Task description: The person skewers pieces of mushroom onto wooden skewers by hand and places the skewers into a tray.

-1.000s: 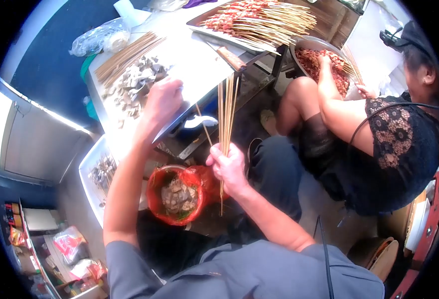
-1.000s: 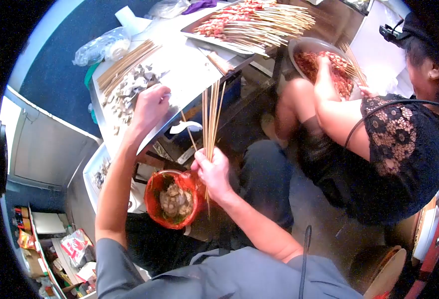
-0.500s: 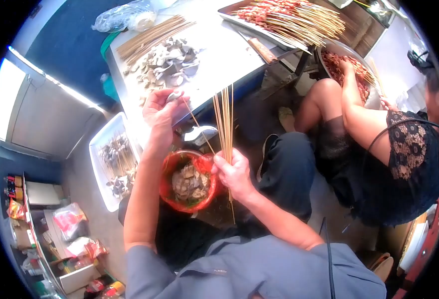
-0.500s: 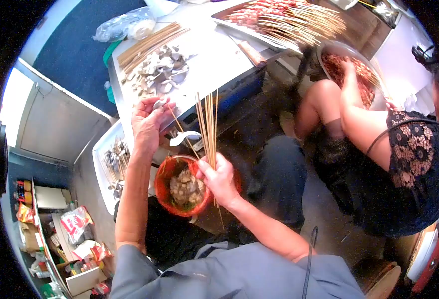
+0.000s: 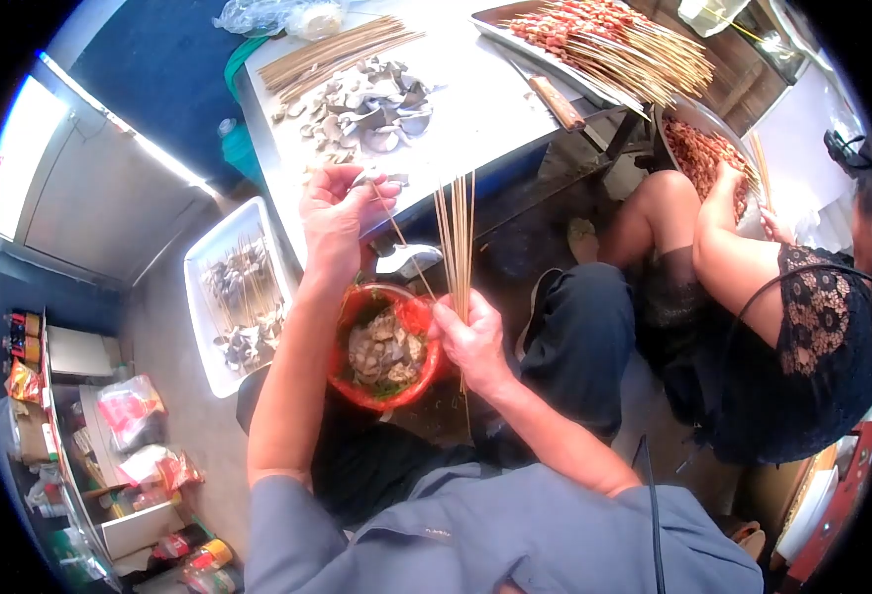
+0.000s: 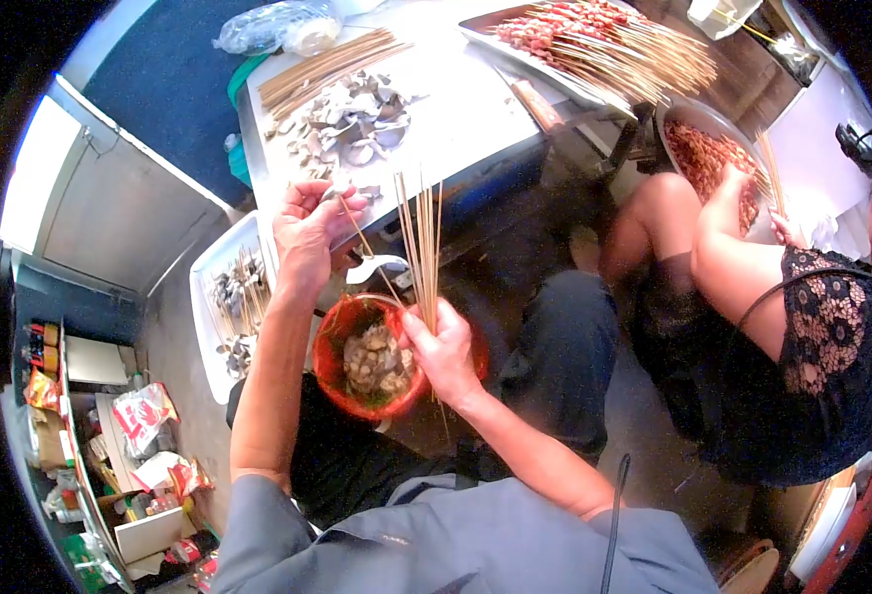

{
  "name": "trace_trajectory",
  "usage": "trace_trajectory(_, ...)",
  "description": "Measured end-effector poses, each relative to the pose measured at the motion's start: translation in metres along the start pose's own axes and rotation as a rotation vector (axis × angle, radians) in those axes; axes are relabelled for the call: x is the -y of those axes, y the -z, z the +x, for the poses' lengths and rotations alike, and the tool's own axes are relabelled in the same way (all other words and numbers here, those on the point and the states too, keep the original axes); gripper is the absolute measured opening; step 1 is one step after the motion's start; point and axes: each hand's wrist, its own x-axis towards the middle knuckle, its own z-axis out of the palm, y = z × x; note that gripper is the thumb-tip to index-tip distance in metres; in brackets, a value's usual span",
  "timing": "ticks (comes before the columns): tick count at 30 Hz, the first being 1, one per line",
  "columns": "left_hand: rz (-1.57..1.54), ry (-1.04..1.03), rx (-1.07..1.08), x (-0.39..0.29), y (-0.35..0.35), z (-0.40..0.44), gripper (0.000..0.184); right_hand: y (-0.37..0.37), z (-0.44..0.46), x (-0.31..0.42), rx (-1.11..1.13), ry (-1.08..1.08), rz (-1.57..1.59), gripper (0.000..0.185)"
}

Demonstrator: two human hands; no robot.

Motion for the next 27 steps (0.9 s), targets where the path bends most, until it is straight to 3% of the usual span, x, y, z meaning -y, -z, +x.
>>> trace_trajectory(17, 0.043, -0.211, 0.041, 0.002, 0.001, -0.004, 0.008, -0.001, 0.000, 0.001, 0.014, -0.003, -0.008, 0.010)
trace_trajectory(23, 0.109, -0.057, 0.142, -0.001, 0.006, -0.008, 0.011, -0.001, 0.000, 0.006, -0.009, -0.009, 0.034, 0.009)
trace_trajectory(25, 0.218, -0.024, 0.338, -0.009, 0.006, -0.011, 0.015, -0.003, -0.001, 0.012, -0.036, 0.000, 0.105, 0.008)
trace_trajectory(27, 0.303, 0.013, 0.372, -0.019, 0.001, -0.019, 0.017, -0.001, -0.001, 0.014, -0.040, 0.005, 0.114, 0.008)
